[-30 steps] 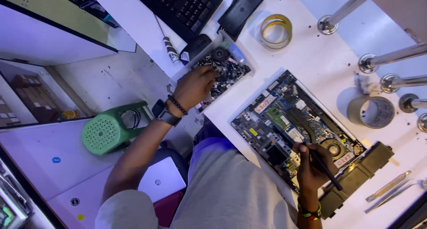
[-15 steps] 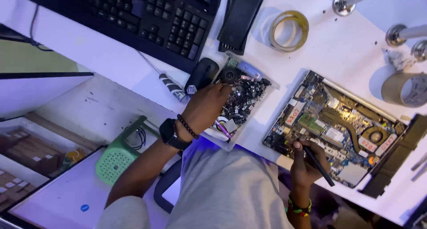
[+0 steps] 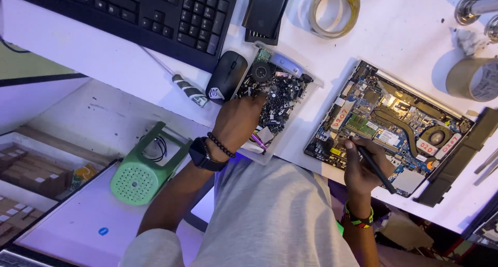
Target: Repairing a laptop by disassembling and manipulating internal components on a motherboard
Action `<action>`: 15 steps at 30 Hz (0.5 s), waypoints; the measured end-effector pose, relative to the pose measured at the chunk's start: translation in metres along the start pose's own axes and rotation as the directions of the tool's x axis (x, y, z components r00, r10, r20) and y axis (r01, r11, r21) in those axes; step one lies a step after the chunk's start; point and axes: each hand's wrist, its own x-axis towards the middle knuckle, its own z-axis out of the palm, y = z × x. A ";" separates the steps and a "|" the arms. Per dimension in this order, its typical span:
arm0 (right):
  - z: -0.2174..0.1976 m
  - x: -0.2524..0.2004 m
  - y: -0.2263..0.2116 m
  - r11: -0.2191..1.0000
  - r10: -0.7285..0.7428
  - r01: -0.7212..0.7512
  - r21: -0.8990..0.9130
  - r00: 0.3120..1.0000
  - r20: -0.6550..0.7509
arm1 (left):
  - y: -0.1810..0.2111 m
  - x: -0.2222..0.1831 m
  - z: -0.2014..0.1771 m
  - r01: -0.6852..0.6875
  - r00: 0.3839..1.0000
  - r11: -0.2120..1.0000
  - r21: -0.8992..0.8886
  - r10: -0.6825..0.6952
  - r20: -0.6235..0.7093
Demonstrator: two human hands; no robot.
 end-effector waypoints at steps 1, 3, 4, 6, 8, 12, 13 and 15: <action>-0.007 0.002 0.001 1.000 0.001 -0.001 0.006 1.000 0.008 | 0.000 -0.007 0.007 0.010 1.000 1.000 0.001 -0.010 0.000; -0.014 0.003 0.002 0.999 -0.005 0.005 -0.040 1.000 0.002 | -0.006 -0.014 0.017 0.036 0.999 0.999 0.021 -0.037 0.022; -0.014 0.004 0.001 0.999 0.006 -0.006 -0.041 1.000 0.001 | -0.004 -0.015 0.012 0.036 0.999 0.999 0.020 -0.037 0.032; -0.014 0.007 0.000 1.000 0.010 -0.010 -0.023 1.000 0.024 | 0.001 -0.019 0.004 0.114 0.993 0.992 -0.044 -0.112 0.037; -0.022 0.007 0.006 0.999 0.013 -0.012 -0.034 0.999 0.039 | 0.007 -0.024 0.000 0.126 0.992 0.991 -0.034 -0.126 0.010; -0.023 0.018 0.013 1.000 0.012 -0.011 -0.015 0.998 0.055 | 0.013 -0.025 -0.009 0.137 0.989 0.989 -0.062 -0.140 -0.056; -0.025 0.021 0.014 1.000 0.011 -0.010 -0.014 0.998 0.056 | 0.016 -0.024 -0.014 0.138 0.988 0.989 -0.061 -0.141 -0.058; -0.026 0.030 0.015 1.000 0.003 -0.003 -0.008 0.998 0.067 | 0.021 -0.022 -0.024 0.135 0.973 0.976 -0.171 -0.163 -0.163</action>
